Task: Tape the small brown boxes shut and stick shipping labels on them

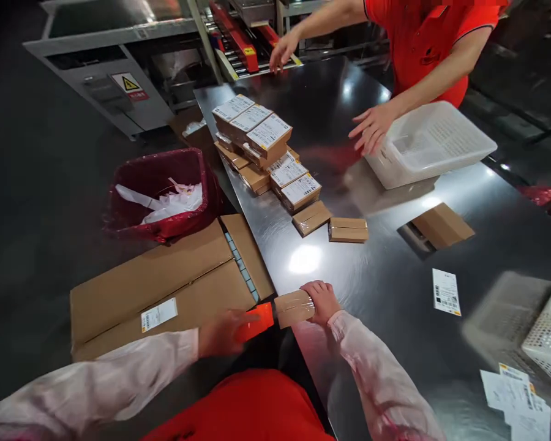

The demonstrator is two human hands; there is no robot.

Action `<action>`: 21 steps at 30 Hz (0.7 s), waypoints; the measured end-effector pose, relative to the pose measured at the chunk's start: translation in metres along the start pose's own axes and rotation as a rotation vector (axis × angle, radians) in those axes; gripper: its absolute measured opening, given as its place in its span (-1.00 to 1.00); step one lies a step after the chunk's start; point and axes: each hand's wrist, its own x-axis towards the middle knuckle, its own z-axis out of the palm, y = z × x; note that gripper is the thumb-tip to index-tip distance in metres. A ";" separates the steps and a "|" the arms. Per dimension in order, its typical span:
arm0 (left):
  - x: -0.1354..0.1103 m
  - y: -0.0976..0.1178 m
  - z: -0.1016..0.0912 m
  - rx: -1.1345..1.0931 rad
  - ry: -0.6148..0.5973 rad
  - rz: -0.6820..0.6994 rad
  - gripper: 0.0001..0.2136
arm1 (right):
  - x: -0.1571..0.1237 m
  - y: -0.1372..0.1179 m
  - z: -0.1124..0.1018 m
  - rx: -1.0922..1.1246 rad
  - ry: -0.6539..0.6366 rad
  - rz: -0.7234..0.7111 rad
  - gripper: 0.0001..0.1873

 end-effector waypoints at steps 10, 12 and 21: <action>0.024 0.040 0.027 0.070 -0.039 0.018 -0.40 | 0.001 0.007 0.001 0.005 0.001 0.012 -0.25; 0.024 0.042 0.026 0.081 -0.019 0.004 -0.39 | 0.001 0.010 0.001 0.004 0.011 -0.013 -0.26; 0.032 0.049 0.007 0.122 -0.017 0.075 -0.40 | 0.008 0.022 0.001 0.023 0.044 -0.104 -0.27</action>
